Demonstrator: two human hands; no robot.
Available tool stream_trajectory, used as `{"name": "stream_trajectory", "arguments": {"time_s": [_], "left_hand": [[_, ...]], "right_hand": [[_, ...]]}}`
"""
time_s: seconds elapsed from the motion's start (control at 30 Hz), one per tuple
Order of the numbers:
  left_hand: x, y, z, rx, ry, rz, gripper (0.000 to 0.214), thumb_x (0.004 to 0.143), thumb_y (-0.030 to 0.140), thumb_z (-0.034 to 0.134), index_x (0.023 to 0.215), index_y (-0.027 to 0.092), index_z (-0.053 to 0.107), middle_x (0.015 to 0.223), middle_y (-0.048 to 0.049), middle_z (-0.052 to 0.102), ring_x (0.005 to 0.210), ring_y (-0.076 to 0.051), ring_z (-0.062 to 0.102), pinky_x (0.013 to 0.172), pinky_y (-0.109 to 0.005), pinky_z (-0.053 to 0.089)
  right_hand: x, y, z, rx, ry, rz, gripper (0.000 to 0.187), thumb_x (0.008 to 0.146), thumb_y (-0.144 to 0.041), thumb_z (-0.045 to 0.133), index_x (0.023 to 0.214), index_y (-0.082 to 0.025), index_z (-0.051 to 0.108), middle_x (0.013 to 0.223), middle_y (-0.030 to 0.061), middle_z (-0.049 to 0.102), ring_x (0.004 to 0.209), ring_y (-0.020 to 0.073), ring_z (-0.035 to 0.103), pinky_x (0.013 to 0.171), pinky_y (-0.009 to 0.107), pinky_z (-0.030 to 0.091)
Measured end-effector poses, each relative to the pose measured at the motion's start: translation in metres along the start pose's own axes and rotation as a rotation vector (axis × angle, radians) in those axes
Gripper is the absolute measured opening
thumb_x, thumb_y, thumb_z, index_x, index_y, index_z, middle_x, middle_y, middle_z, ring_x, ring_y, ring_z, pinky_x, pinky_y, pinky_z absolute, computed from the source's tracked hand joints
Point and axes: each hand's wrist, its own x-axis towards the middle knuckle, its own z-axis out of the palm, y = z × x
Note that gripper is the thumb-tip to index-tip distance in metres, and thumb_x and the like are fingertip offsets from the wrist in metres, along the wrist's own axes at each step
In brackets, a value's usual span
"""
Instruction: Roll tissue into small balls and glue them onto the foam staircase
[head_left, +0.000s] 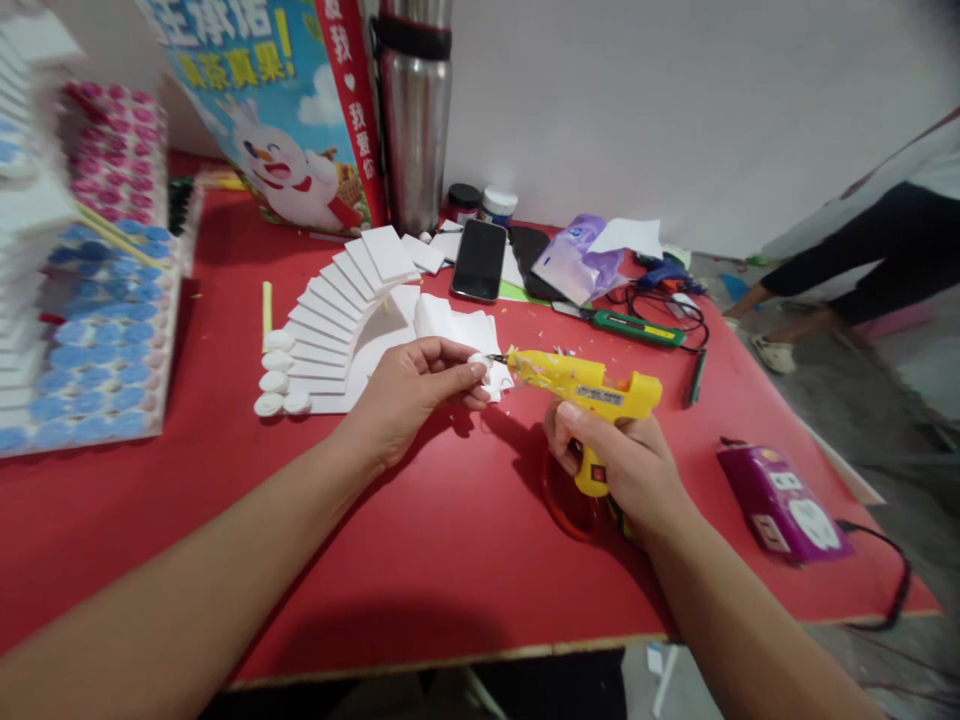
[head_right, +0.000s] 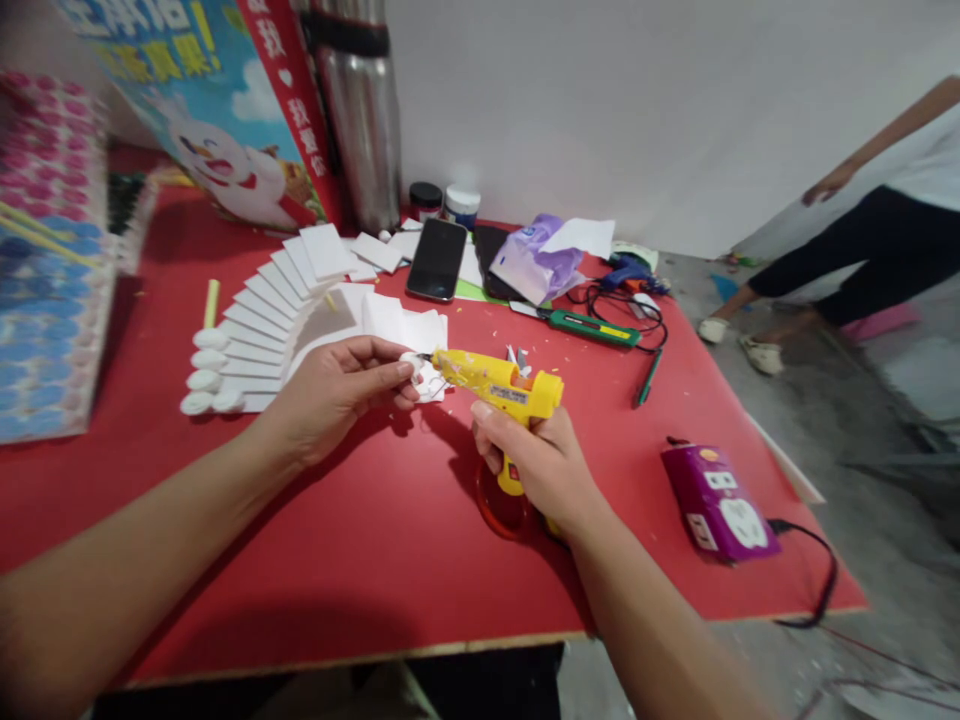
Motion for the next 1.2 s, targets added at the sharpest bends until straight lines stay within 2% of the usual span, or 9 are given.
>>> {"name": "stream_trajectory", "arguments": {"time_s": [0.4,0.6,1.0,1.1,1.2], "left_hand": [[0.002,0.001,0.000,-0.063,0.030,-0.018,0.024,0.074,0.019,0.086,0.089,0.010,0.069,0.070,-0.0061,0.075,0.061,-0.015,0.072,0.061,-0.025,0.061],[0.001,0.001,0.000,-0.078,0.027,-0.036,0.024,0.074,0.019,0.086,0.088,0.010,0.069,0.069,-0.0065,0.075,0.060,-0.014,0.071,0.060,-0.024,0.060],[-0.002,0.004,0.001,-0.064,-0.018,-0.074,0.029,0.074,0.022,0.087,0.089,0.011,0.065,0.069,-0.0082,0.074,0.055,-0.017,0.067,0.052,-0.030,0.059],[-0.002,0.004,0.000,-0.066,-0.012,-0.081,0.031,0.072,0.023,0.088,0.089,0.011,0.065,0.069,-0.0076,0.074,0.055,-0.016,0.067,0.053,-0.029,0.058],[-0.002,0.003,0.000,-0.067,-0.014,-0.083,0.031,0.073,0.024,0.089,0.091,0.011,0.066,0.071,-0.0076,0.075,0.057,-0.016,0.068,0.053,-0.028,0.058]], "right_hand": [[0.000,0.003,-0.003,-0.019,-0.019,-0.008,0.043,0.092,-0.043,0.063,0.058,-0.018,0.056,0.052,-0.0005,0.052,0.046,0.0105,0.048,0.048,0.027,0.034],[0.000,0.001,-0.001,-0.015,-0.026,-0.017,0.042,0.093,-0.043,0.063,0.060,-0.018,0.057,0.053,-0.0006,0.052,0.048,0.0106,0.048,0.049,0.027,0.035],[-0.001,0.001,-0.002,0.001,-0.015,-0.049,0.041,0.094,-0.042,0.063,0.061,-0.018,0.058,0.053,-0.0003,0.052,0.049,0.0109,0.048,0.050,0.027,0.036],[-0.003,0.002,-0.006,-0.011,0.009,-0.065,0.040,0.095,-0.041,0.062,0.063,-0.018,0.060,0.055,0.0001,0.053,0.051,0.0114,0.049,0.051,0.028,0.036],[-0.005,0.002,-0.019,-0.065,0.071,-0.050,0.036,0.097,-0.042,0.062,0.071,-0.017,0.066,0.058,0.0006,0.056,0.053,0.0123,0.050,0.051,0.028,0.035]]}}
